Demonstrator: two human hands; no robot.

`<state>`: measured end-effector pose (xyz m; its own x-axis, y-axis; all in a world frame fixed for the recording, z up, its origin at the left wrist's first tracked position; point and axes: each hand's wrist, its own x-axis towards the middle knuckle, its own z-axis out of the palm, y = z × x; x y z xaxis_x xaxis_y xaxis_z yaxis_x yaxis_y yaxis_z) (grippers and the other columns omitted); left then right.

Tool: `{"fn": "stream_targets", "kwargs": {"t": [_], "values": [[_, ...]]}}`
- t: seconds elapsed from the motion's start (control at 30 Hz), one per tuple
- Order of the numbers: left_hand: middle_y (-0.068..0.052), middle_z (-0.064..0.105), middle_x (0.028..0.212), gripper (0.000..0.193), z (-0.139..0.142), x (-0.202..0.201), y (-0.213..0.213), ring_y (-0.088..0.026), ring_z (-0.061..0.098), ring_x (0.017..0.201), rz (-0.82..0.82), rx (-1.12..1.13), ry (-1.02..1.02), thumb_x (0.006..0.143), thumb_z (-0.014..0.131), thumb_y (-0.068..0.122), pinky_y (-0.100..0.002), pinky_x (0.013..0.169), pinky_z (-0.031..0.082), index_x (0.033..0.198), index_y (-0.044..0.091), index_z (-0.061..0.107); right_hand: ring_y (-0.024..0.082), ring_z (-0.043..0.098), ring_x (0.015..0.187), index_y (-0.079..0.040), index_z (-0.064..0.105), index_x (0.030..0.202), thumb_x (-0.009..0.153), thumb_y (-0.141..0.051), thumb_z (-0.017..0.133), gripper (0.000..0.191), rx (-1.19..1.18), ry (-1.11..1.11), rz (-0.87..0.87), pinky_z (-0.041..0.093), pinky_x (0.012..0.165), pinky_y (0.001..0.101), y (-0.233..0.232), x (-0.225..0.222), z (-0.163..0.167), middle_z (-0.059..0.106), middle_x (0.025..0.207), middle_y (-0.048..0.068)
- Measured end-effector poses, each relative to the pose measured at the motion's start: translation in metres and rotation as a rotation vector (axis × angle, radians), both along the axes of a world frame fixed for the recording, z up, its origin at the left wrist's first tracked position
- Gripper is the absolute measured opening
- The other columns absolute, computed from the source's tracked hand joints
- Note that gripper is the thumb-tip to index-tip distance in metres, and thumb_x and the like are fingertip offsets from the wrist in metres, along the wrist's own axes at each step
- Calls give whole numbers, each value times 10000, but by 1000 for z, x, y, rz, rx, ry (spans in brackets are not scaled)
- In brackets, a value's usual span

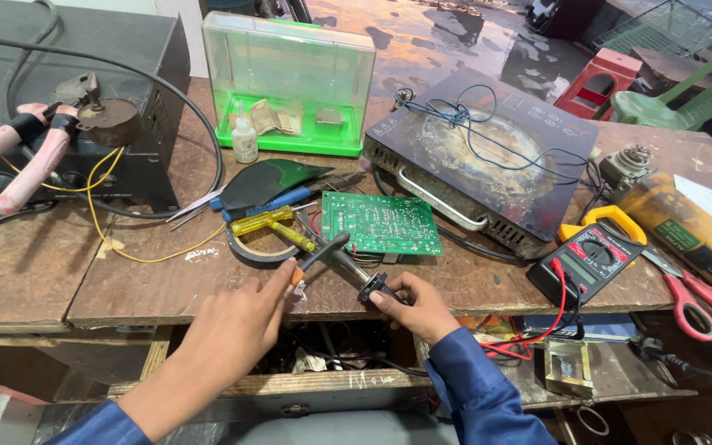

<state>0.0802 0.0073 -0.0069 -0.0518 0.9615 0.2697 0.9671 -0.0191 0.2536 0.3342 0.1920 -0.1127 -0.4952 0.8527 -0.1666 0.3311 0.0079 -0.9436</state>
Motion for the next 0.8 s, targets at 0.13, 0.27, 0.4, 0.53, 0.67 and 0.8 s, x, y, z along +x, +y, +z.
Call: {"fn": "stream_targets", "kwargs": {"t": [0.13,0.27,0.4,0.53,0.67,0.8], "values": [[-154,670,800,558,3,5,-5,-382,675,583,-255,66,9,899,656,210,-505,524,542,1430,107,524,81,562,674,-72,581,827,686,-190,958,419,166,55,31,447,611,267,-7,-2,1,646,741,10],[-145,689,821,561,7,-1,-7,-354,680,553,-260,35,12,888,665,227,-498,495,531,1430,131,556,53,587,713,-97,552,735,551,-128,990,476,146,98,-36,489,661,256,-18,-7,5,701,779,-35],[-154,738,764,465,1,-10,-15,-351,697,569,-161,258,-189,861,669,176,-463,514,553,1316,91,629,56,553,686,-100,550,690,509,-130,1016,501,208,12,-125,475,639,263,-24,-13,6,673,744,-35],[-153,746,725,475,-11,-10,-24,-325,725,567,-183,224,-277,847,674,156,-433,537,579,1316,80,660,58,554,661,-95,546,672,486,-144,1031,522,202,35,-109,468,620,264,-24,-15,6,665,721,-25],[-168,774,886,340,-12,-7,-24,-325,744,637,-111,389,-280,892,657,134,-400,539,584,1218,41,673,42,556,660,-97,542,669,487,-136,1022,516,162,42,-121,473,616,250,-24,-14,4,685,733,-42],[-135,746,769,411,-10,4,-31,-262,754,586,-254,250,-373,881,674,129,-368,543,604,1286,51,676,44,555,661,-103,544,672,496,-110,1019,507,145,77,-108,480,620,242,-22,-13,3,671,726,-38]]}}
